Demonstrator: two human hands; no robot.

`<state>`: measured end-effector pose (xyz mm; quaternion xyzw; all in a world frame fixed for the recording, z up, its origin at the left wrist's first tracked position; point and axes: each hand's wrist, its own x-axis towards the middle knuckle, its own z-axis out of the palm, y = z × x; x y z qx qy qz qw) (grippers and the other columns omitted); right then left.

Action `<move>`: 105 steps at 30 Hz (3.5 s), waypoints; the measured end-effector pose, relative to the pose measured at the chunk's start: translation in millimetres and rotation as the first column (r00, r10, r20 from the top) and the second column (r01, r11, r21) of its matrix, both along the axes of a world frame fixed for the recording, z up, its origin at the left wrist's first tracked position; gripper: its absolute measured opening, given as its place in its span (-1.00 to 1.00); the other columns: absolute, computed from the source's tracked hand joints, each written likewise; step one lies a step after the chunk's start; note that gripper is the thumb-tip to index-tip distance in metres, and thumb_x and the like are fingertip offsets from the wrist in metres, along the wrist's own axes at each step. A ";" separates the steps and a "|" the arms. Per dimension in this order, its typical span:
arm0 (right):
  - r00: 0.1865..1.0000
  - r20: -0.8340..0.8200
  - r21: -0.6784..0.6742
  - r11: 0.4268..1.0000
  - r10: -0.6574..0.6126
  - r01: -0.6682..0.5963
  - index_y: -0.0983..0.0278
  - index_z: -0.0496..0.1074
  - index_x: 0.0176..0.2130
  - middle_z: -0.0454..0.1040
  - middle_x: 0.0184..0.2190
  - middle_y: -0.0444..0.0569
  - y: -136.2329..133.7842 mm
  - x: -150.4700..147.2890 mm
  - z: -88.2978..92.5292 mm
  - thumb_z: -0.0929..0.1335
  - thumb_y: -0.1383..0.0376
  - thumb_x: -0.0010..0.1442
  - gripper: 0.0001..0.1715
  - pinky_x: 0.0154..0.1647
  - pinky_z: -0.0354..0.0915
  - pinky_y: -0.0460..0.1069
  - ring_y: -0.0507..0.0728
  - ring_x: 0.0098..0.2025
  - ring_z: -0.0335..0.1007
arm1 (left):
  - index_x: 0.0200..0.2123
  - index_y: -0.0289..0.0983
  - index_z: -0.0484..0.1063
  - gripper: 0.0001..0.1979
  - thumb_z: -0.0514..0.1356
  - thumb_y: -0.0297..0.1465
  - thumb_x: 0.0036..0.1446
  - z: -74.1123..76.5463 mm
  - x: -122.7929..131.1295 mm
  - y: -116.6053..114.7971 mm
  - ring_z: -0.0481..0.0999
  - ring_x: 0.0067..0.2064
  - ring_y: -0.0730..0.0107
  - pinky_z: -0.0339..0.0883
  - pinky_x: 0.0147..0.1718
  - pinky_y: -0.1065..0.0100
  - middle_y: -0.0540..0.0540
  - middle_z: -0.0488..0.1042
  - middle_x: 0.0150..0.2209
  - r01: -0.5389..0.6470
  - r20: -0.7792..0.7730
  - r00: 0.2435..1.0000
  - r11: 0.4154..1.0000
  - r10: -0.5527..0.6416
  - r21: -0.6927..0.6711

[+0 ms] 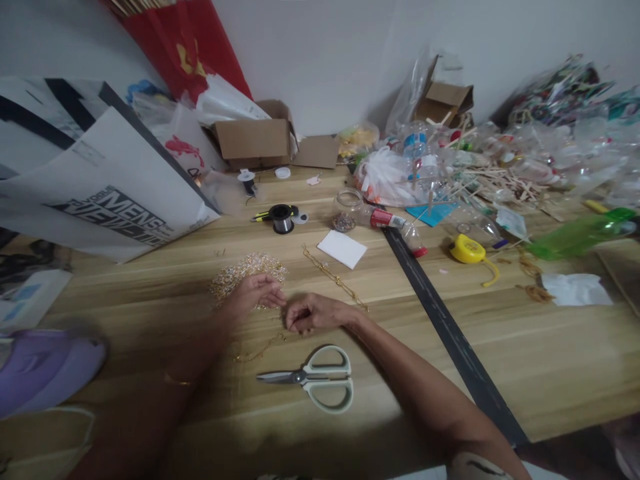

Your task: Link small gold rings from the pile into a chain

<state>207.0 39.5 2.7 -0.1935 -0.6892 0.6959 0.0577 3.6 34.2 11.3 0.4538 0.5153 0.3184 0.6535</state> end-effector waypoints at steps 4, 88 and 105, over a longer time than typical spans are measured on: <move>1.000 -0.009 0.007 1.000 0.003 -0.003 0.41 0.39 -0.35 0.30 -0.50 -0.15 0.1 0.2 0.4 0.34 0.28 0.15 -0.81 -0.47 0.21 -0.17 -0.10 -0.52 0.20 | -0.40 -0.32 0.27 -0.68 0.27 -0.21 -0.05 -2.9 -0.3 0.7 0.57 -0.47 0.36 0.40 -0.48 0.43 -0.08 0.55 -0.49 0.013 -0.003 1.000 1.000 -0.013 0.008; 1.000 0.024 -0.010 1.000 -0.015 0.015 0.38 0.39 -0.36 0.32 -0.57 -0.19 -0.1 0.9 -4.9 0.35 0.29 0.12 -0.85 -0.50 0.21 -0.20 -0.11 -0.55 0.26 | -0.49 -0.25 0.35 -0.83 0.05 -0.38 0.11 45.1 -66.9 -14.9 0.40 -0.36 0.33 0.18 -0.36 0.37 -0.05 0.43 -0.45 0.333 -0.752 0.228 0.677 0.618 0.657; 0.998 -0.003 -0.082 0.995 -0.058 0.057 0.39 0.44 -0.35 0.39 -0.52 -0.16 3.3 2.1 -9.5 0.41 0.23 0.05 -0.77 -0.49 0.23 -0.18 -0.10 -0.53 0.29 | -0.31 -0.24 0.44 -0.82 0.08 -0.35 0.08 32.2 -98.5 -47.2 0.46 -0.22 0.22 0.28 -0.20 0.27 -0.10 0.52 -0.27 0.166 -0.809 0.370 0.824 0.457 0.542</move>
